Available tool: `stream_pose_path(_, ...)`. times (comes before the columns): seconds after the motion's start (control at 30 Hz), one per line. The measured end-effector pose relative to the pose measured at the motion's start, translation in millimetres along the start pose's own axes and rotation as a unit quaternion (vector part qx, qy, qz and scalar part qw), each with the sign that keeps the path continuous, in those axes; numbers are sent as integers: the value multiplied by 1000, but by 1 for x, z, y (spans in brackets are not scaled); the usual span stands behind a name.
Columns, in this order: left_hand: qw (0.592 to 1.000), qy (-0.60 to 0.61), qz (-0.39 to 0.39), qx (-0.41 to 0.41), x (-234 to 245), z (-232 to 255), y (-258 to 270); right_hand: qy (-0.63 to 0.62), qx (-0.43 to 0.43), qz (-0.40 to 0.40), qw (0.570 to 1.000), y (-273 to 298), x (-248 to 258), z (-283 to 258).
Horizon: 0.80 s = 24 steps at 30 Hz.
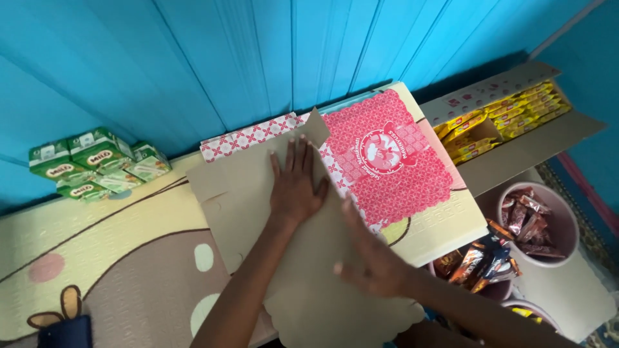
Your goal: Folding and assembling a cardboard box with decorative paper while sitting on the floor.
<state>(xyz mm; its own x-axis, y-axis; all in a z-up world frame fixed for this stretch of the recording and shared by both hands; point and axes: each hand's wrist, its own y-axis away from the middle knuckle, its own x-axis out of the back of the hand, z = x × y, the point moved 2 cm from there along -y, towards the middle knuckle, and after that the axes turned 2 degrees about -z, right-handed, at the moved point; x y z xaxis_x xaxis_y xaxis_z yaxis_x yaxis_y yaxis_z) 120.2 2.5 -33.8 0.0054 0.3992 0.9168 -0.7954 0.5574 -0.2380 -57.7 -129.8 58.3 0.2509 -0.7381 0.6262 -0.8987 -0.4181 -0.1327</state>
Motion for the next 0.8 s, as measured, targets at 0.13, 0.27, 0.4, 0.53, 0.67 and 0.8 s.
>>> stream_pose_path(0.13, 1000, -25, -4, -18, -5, -5, -1, 49, 37, -71, 996, 22, -30, -2)
stream_pose_path(0.27, 974, 221, 46, 17, -7, -29, -10, 125, 60, -124, 982, 31, -32, -1)
stream_pose_path(0.4, 912, 380, 149, 51, 44, -36, 8, 156, 128, 29, 979, 38, -6, -16)
stream_pose_path(0.53, 916, 360, 174, 29, 91, 8, 88, 177, 91, 75, 977, 48, 12, -2)
stream_pose_path(0.67, 768, 635, -64, 40, 88, 54, 201, 96, -151, 125, 976, 60, 22, 34)
stream_pose_path(0.8, 745, 439, -493, 93, -23, 27, 344, 19, -256, 99, 961, 65, 18, 48)
